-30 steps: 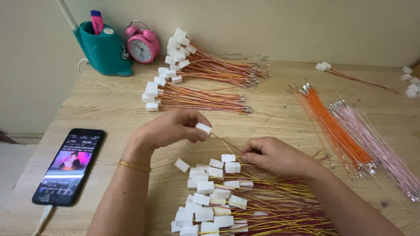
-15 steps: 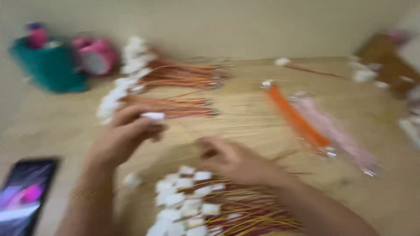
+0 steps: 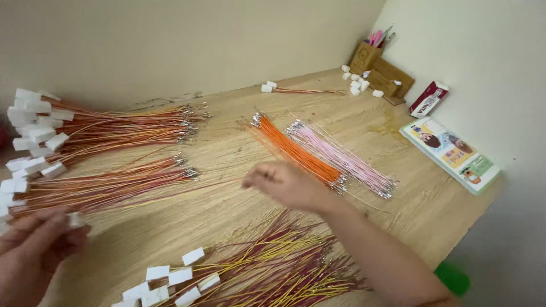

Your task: Assembling wire harnesses by inserting individual wires into plastic connector housings

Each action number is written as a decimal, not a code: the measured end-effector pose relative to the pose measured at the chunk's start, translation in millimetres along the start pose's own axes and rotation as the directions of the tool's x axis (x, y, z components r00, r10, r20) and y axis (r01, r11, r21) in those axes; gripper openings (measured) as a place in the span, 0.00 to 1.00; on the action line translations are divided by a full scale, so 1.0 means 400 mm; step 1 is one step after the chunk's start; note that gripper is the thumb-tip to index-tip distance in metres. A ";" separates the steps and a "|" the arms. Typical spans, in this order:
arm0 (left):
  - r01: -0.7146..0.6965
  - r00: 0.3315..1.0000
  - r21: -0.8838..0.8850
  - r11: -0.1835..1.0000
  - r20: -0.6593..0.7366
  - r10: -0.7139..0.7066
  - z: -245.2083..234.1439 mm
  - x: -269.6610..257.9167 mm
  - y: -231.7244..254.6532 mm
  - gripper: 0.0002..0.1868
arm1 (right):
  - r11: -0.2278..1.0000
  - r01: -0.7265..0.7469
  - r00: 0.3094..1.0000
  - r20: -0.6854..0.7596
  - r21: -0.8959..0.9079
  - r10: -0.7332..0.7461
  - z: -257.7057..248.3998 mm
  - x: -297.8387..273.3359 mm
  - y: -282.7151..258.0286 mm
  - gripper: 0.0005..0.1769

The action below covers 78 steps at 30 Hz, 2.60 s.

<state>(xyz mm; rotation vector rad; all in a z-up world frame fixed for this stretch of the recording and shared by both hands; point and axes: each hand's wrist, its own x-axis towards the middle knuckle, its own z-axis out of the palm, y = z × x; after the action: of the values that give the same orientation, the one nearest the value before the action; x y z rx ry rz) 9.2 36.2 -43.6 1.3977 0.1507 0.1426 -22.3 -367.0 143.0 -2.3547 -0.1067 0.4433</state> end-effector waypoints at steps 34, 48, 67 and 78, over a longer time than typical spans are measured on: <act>0.305 0.952 0.201 0.931 -0.039 -0.304 0.143 -0.092 0.187 0.09 | 0.829 -0.207 0.971 -0.215 -0.520 0.107 -0.101 0.562 0.226 0.17; 0.173 0.984 -0.005 0.985 0.032 -0.173 0.142 -0.110 0.191 0.16 | 0.828 0.413 0.907 -0.087 0.378 -0.413 0.038 0.311 -0.007 0.13; 0.170 0.975 -0.281 0.944 0.185 -0.121 0.115 -0.067 0.123 0.15 | 0.786 0.611 0.791 -0.087 0.094 -0.605 0.288 0.211 -0.184 0.06; 0.182 0.965 -0.282 0.942 0.235 -0.116 0.111 -0.056 0.103 0.16 | 0.706 0.695 0.684 -0.179 -0.136 -0.707 0.297 0.222 -0.176 0.04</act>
<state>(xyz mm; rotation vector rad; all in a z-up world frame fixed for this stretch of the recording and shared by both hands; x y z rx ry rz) -4.7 -4.0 4.9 1.0826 0.0516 -0.1107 23.3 -220.4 84.8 -2.1796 -0.9020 -0.2105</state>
